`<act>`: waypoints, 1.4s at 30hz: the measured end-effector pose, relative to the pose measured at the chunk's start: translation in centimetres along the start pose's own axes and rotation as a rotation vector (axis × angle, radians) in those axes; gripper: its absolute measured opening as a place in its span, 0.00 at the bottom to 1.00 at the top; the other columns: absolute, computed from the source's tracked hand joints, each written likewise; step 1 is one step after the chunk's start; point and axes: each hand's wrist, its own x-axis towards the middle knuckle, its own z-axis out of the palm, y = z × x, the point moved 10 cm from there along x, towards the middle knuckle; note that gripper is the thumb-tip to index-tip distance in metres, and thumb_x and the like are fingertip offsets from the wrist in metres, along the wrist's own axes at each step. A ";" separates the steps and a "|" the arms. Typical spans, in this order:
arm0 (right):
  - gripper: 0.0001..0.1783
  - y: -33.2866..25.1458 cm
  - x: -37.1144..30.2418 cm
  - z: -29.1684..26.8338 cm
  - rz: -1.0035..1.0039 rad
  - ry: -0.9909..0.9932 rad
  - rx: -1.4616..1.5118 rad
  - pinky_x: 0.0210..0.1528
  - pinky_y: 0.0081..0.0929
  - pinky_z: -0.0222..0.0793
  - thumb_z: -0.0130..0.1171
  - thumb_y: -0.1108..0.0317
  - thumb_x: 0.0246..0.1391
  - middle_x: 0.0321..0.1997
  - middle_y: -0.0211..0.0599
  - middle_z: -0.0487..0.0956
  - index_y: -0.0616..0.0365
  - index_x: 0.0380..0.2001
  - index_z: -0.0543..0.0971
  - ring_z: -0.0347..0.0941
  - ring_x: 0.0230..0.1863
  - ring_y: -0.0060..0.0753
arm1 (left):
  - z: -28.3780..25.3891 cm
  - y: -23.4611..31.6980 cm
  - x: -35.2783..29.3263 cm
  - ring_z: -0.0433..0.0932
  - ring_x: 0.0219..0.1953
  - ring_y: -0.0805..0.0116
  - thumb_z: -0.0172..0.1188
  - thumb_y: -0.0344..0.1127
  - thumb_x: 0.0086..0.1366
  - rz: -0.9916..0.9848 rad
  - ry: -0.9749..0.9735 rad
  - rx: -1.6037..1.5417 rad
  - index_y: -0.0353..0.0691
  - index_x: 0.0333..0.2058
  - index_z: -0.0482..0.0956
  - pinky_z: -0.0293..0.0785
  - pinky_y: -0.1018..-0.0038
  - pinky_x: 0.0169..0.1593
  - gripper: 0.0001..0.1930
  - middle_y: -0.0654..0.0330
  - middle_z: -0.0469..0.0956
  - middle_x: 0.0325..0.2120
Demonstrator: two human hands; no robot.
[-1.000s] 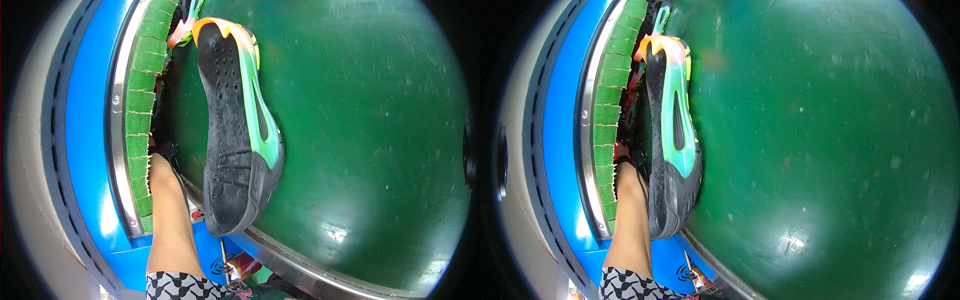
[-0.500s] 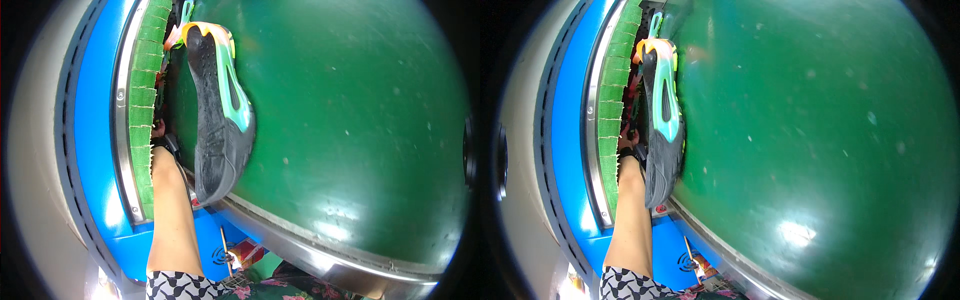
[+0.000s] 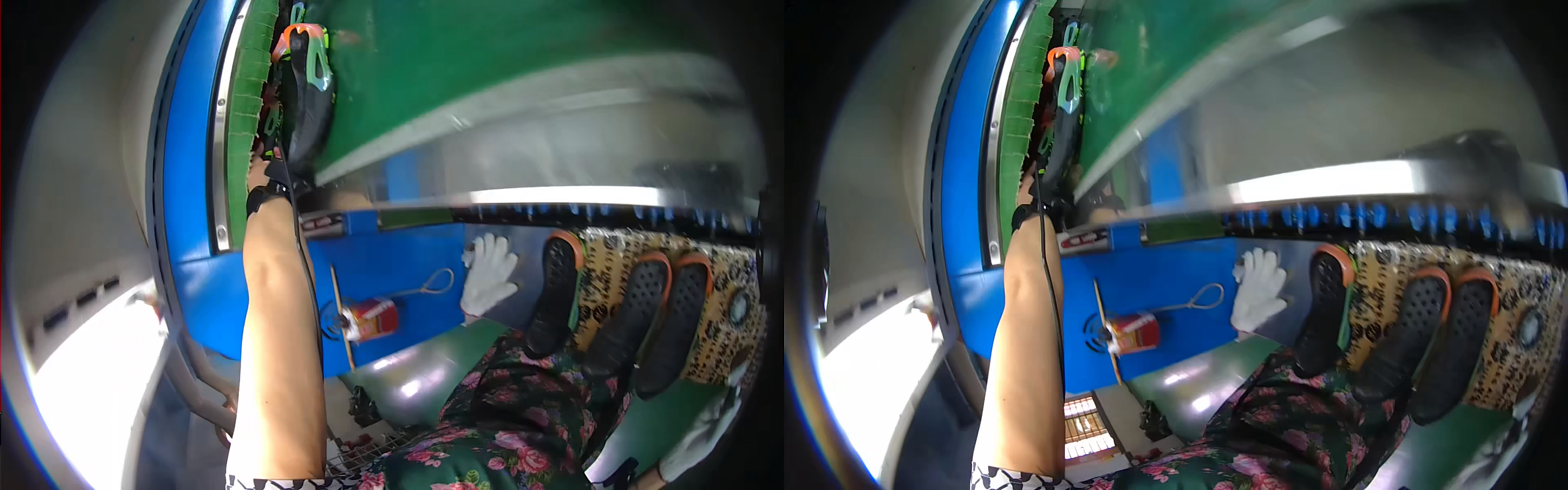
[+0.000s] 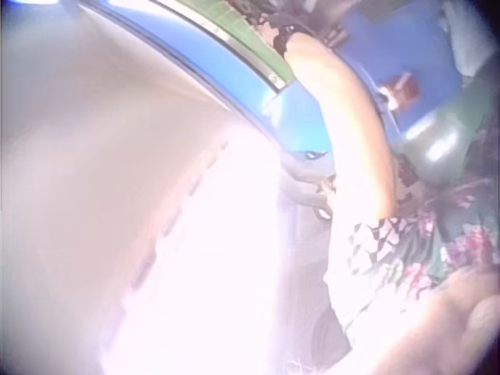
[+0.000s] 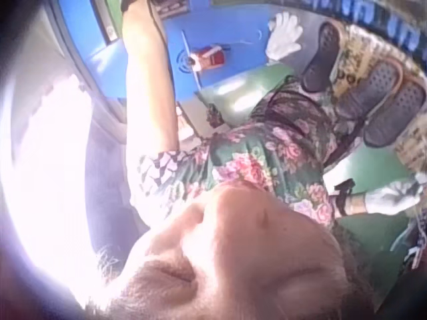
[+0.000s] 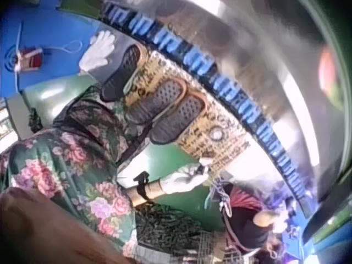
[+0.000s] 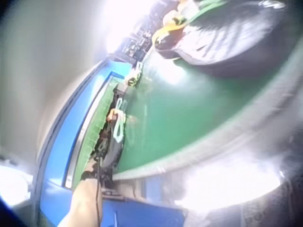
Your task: Applying adhesive to the soles of shoes using a brush on a manufacturing line.
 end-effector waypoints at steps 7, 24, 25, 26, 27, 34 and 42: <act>0.22 -6.1 0.5 2.1 -0.086 0.194 0.011 0.46 0.20 0.68 0.50 0.72 0.70 0.58 0.45 0.73 0.75 0.61 0.66 0.69 0.47 0.26 | 1.6 20.7 -13.8 0.83 0.31 0.56 0.71 0.48 0.58 -0.058 0.516 -0.112 0.27 0.49 0.79 0.77 0.65 0.37 0.29 0.47 0.84 0.29; 0.16 -11.9 -0.3 9.1 -0.118 -0.207 -0.032 0.40 0.18 0.70 0.59 0.75 0.61 0.49 0.44 0.80 0.70 0.51 0.76 0.74 0.40 0.24 | -4.7 43.2 -38.9 0.73 0.54 0.61 0.71 0.15 0.53 0.013 1.090 -1.480 0.37 0.65 0.56 0.73 0.67 0.59 0.43 0.50 0.68 0.55; 0.16 -12.4 -0.5 10.3 -0.113 -0.251 -0.026 0.40 0.17 0.69 0.59 0.75 0.61 0.49 0.44 0.80 0.70 0.51 0.76 0.74 0.40 0.24 | -5.1 44.0 -40.2 0.71 0.57 0.61 0.72 0.16 0.53 0.001 1.091 -1.308 0.37 0.65 0.56 0.70 0.66 0.62 0.44 0.52 0.67 0.57; 0.17 -12.7 -0.9 11.0 -0.119 -0.244 -0.030 0.40 0.17 0.70 0.59 0.74 0.61 0.49 0.44 0.80 0.70 0.51 0.76 0.74 0.39 0.24 | -4.9 44.7 -41.0 0.70 0.58 0.61 0.72 0.16 0.52 0.008 1.061 -1.279 0.37 0.65 0.55 0.69 0.66 0.63 0.46 0.53 0.66 0.57; 0.17 -13.0 -1.1 11.3 -0.137 -0.210 -0.030 0.39 0.17 0.70 0.60 0.74 0.61 0.49 0.44 0.80 0.70 0.51 0.76 0.74 0.39 0.24 | -4.7 45.6 -41.8 0.69 0.59 0.61 0.73 0.17 0.51 0.017 1.030 -1.248 0.38 0.66 0.55 0.68 0.65 0.64 0.47 0.54 0.65 0.58; 0.16 -13.5 -1.9 12.3 -0.150 -0.271 -0.023 0.37 0.15 0.70 0.59 0.75 0.61 0.50 0.44 0.80 0.69 0.51 0.76 0.75 0.39 0.24 | -5.2 48.0 -46.0 0.67 0.60 0.62 0.79 0.23 0.45 0.121 0.947 -1.489 0.39 0.66 0.56 0.65 0.65 0.65 0.51 0.56 0.63 0.58; 0.18 -12.9 -1.9 12.5 -0.127 -0.207 -0.060 0.36 0.15 0.72 0.59 0.76 0.60 0.51 0.43 0.80 0.69 0.53 0.75 0.77 0.43 0.24 | -7.3 48.0 -46.8 0.67 0.59 0.62 0.82 0.25 0.42 0.166 0.957 -1.431 0.38 0.63 0.56 0.67 0.64 0.64 0.52 0.56 0.60 0.59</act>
